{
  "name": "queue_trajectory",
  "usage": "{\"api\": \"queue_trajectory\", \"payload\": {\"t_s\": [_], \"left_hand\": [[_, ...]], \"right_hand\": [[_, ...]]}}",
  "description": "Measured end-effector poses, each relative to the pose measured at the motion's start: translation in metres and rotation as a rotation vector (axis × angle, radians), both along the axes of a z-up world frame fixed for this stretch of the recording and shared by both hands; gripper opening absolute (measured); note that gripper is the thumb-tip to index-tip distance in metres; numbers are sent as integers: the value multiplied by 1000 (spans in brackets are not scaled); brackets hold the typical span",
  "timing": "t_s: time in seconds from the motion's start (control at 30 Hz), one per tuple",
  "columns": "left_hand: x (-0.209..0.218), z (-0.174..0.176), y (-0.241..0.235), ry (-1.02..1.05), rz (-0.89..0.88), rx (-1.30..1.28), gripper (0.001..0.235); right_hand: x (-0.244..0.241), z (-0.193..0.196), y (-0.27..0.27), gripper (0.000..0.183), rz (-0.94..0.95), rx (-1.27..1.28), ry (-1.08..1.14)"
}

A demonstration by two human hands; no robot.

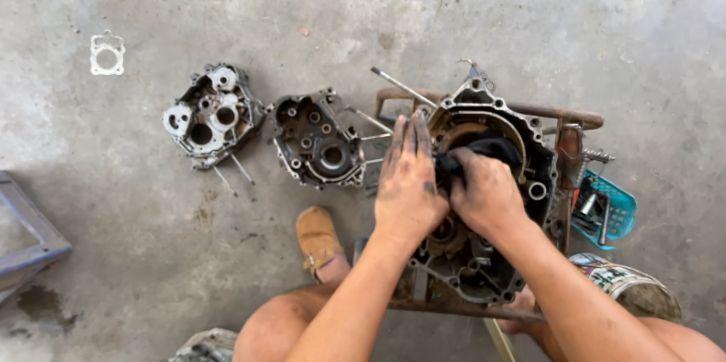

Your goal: Cleaning and inspecting a disassembled motorcycle engine crankcase using a screwdriver and a cloth

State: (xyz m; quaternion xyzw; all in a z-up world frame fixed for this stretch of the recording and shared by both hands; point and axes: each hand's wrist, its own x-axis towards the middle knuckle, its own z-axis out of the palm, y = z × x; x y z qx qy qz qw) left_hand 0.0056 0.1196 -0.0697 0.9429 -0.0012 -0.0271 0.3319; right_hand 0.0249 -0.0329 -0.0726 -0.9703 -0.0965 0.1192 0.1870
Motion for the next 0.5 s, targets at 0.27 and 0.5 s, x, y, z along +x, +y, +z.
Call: {"api": "queue_trajectory", "payload": {"t_s": [0.27,0.5], "left_hand": [[-5,2,-3,-3,-2,60,99],[-2,10,-1,-7,9,136,98]], "right_hand": [[4,3,6,23,9,0,-14],[41,-12,14,20,10,26,-58]]}}
